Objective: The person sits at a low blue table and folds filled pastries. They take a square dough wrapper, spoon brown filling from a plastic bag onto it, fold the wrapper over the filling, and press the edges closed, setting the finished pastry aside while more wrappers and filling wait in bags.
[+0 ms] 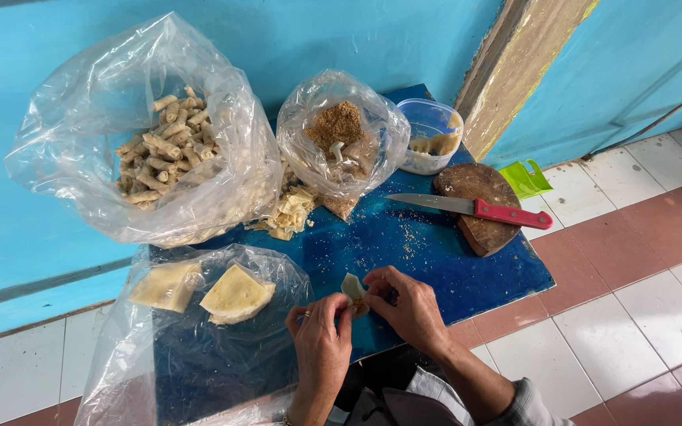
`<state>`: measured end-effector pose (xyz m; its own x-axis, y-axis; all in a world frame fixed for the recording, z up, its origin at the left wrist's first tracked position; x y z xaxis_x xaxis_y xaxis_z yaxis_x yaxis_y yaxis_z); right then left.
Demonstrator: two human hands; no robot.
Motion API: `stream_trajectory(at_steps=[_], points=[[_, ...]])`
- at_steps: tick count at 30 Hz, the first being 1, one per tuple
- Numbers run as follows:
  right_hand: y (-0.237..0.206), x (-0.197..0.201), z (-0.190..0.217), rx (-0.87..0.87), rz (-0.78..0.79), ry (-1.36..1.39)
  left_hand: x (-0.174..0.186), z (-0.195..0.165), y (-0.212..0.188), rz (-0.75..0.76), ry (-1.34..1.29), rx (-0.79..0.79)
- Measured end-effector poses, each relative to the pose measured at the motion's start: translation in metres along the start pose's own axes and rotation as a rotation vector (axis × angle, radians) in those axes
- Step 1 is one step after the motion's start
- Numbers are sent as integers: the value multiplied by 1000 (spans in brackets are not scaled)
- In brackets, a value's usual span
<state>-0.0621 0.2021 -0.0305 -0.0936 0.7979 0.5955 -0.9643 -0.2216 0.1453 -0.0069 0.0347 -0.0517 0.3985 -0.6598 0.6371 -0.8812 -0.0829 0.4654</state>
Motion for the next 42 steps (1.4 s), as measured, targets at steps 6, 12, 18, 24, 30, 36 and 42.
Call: stream_trajectory(at_steps=[6,12,18,24,30,36,42], points=[[-3,2,8,22,82,9,0,-1,3,32,7,-48],[-8,8,15,349,113,-269,1,5,0,105,81,-174],[-1,2,6,599,25,-291,-2,13,6,123,-9,-103],[25,0,-2,379,142,-213,4,16,15,172,-72,-126],[33,-1,1,119,271,-125,4,12,38,332,-18,115],[5,3,12,576,-44,-334,6,9,47,304,-95,221],[15,-2,9,503,52,-312,10,17,34,266,-137,27]])
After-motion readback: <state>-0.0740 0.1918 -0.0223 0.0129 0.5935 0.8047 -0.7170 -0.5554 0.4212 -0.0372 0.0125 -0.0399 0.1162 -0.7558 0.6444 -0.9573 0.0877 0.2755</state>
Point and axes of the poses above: each hand's wrist, its own y-axis towards the middle knuckle, its own x-axis out of the back of the hand, z = x × y, the point moved 1 cm from there along y, towards the middle knuckle
